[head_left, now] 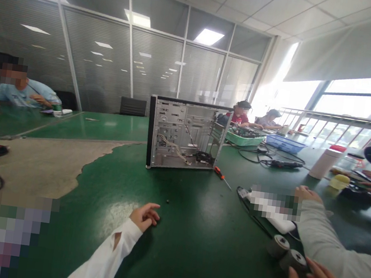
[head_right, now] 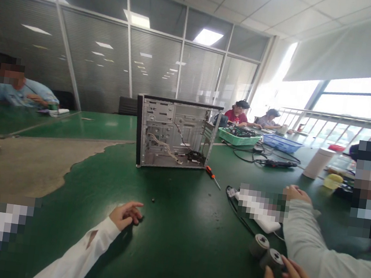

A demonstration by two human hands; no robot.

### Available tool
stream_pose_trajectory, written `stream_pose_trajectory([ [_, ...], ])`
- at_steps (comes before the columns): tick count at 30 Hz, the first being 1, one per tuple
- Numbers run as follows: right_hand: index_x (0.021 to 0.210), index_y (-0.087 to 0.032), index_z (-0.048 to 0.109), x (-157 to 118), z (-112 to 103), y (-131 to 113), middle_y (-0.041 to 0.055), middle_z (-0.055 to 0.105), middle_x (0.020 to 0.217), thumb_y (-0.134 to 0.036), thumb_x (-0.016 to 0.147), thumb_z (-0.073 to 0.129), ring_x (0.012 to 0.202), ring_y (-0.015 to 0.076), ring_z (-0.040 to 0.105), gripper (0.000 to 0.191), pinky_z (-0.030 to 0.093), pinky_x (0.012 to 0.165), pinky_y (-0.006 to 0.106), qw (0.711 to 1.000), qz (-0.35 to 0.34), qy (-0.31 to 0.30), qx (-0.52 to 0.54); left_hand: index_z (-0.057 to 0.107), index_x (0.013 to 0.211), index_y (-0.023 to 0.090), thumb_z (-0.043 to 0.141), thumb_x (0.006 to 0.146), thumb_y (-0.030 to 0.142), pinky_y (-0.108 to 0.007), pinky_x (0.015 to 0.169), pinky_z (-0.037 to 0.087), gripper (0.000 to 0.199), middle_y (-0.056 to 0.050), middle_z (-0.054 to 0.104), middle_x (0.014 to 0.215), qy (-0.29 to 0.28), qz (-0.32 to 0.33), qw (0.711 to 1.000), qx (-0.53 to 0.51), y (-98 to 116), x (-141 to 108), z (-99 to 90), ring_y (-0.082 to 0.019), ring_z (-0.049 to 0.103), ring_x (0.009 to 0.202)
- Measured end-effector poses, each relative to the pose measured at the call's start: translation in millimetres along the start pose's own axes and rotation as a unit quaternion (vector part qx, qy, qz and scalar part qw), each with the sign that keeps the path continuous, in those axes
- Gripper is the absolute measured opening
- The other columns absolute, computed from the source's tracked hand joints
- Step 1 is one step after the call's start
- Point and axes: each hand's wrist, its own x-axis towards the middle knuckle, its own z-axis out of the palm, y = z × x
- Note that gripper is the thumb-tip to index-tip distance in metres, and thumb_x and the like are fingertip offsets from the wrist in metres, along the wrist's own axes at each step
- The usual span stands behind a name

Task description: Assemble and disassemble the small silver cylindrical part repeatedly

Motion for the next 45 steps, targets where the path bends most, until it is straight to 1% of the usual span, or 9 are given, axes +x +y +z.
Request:
stream_pose_trajectory([
  [3, 0.107, -0.019, 0.046, 9.1, 11.5, -41.9, 0.0096, 0.050, 0.104, -0.028, 0.071, 0.048, 0.092, 0.0250, 0.050, 0.037, 0.040, 0.080, 0.040, 0.990, -0.110, -0.059, 0.069, 0.049, 0.094, 0.012, 0.037, 0.052, 0.002, -0.025, 0.054, 0.045, 0.045, -0.001, 0.061, 0.067, 0.002, 0.003, 1.000, 0.001, 0.2, 0.2, -0.1, -0.011, 0.058, 0.052],
  [6, 0.113, -0.021, 0.040, 17.7, 37.4, -97.9, 0.0082, 0.045, 0.113, -0.022, 0.074, 0.043, 0.104, 0.0212, 0.043, 0.039, 0.038, 0.086, 0.035, 0.933, -0.184, -0.270, 0.150, 0.049, 0.093, 0.013, 0.038, 0.052, 0.003, -0.024, 0.055, 0.045, 0.044, 0.000, 0.062, 0.066, 0.007, 0.003, 1.000, 0.007, 0.5, 0.6, -0.6, -0.011, 0.058, 0.052],
  [9, 0.123, -0.021, 0.030, 20.7, 72.9, -156.4, 0.0100, 0.036, 0.124, -0.020, 0.069, 0.047, 0.111, 0.0237, 0.036, 0.057, 0.035, 0.089, 0.038, 0.874, -0.236, -0.385, 0.177, 0.050, 0.093, 0.013, 0.037, 0.052, 0.003, -0.024, 0.055, 0.045, 0.044, 0.000, 0.062, 0.066, 0.012, -0.001, 1.000, 0.010, 1.0, 0.3, -0.7, -0.010, 0.058, 0.052],
  [14, 0.123, -0.025, 0.032, 18.8, 134.6, -227.2, 0.0091, 0.034, 0.126, -0.013, 0.069, 0.045, 0.108, 0.0247, 0.037, 0.057, 0.036, 0.084, 0.040, 0.845, -0.303, -0.395, 0.194, 0.049, 0.094, 0.013, 0.037, 0.051, 0.004, -0.024, 0.055, 0.045, 0.046, 0.001, 0.061, 0.065, 0.022, -0.001, 1.000, 0.000, 1.6, -0.9, -0.3, -0.010, 0.058, 0.052],
  [19, 0.101, -0.021, 0.055, 16.1, 160.6, -240.8, 0.0069, 0.055, 0.101, -0.010, 0.075, 0.037, 0.094, 0.0183, 0.045, 0.033, 0.041, 0.078, 0.031, 0.826, -0.348, -0.372, 0.241, 0.049, 0.095, 0.013, 0.036, 0.050, 0.002, -0.023, 0.053, 0.044, 0.048, 0.001, 0.061, 0.065, 0.021, -0.006, 1.000, -0.014, 2.9, -1.5, 0.0, -0.010, 0.058, 0.052],
  [27, 0.091, -0.022, 0.058, 27.3, 91.4, -166.1, 0.0062, 0.058, 0.086, -0.012, 0.079, 0.029, 0.078, 0.0161, 0.052, 0.032, 0.044, 0.070, 0.029, 0.843, -0.342, -0.360, 0.204, 0.049, 0.094, 0.013, 0.036, 0.051, 0.000, -0.022, 0.053, 0.044, 0.047, 0.001, 0.060, 0.066, 0.013, -0.004, 1.000, -0.007, 2.9, -1.1, -0.4, -0.010, 0.058, 0.052],
  [35, 0.086, -0.023, 0.056, 65.2, 21.9, 10.2, 0.0054, 0.060, 0.083, -0.037, 0.069, 0.043, 0.075, 0.0200, 0.057, 0.026, 0.044, 0.071, 0.034, 0.970, -0.175, -0.168, -0.014, 0.049, 0.093, 0.014, 0.037, 0.051, 0.001, -0.022, 0.051, 0.044, 0.045, 0.001, 0.060, 0.064, 0.017, -0.005, 1.000, -0.022, 1.2, -0.4, 1.3, -0.010, 0.057, 0.049],
  [39, 0.072, -0.026, 0.057, 65.2, 14.7, 71.8, 0.0074, 0.062, 0.073, -0.037, 0.060, 0.046, 0.062, 0.0216, 0.059, 0.020, 0.044, 0.059, 0.035, 0.969, -0.127, -0.209, -0.032, 0.049, 0.094, 0.013, 0.037, 0.051, 0.003, -0.023, 0.052, 0.045, 0.045, 0.001, 0.060, 0.065, 0.017, -0.006, 1.000, -0.012, 1.2, -0.4, 0.8, -0.010, 0.058, 0.050],
  [45, 0.068, -0.030, 0.059, 54.6, 23.0, 93.2, 0.0077, 0.062, 0.071, -0.034, 0.057, 0.049, 0.054, 0.0206, 0.059, 0.016, 0.043, 0.052, 0.034, 0.961, -0.073, -0.266, -0.034, 0.047, 0.097, 0.014, 0.038, 0.053, 0.004, -0.023, 0.052, 0.044, 0.046, 0.000, 0.060, 0.066, 0.027, -0.003, 1.000, -0.003, 3.6, -1.6, 0.3, -0.011, 0.059, 0.051],
])
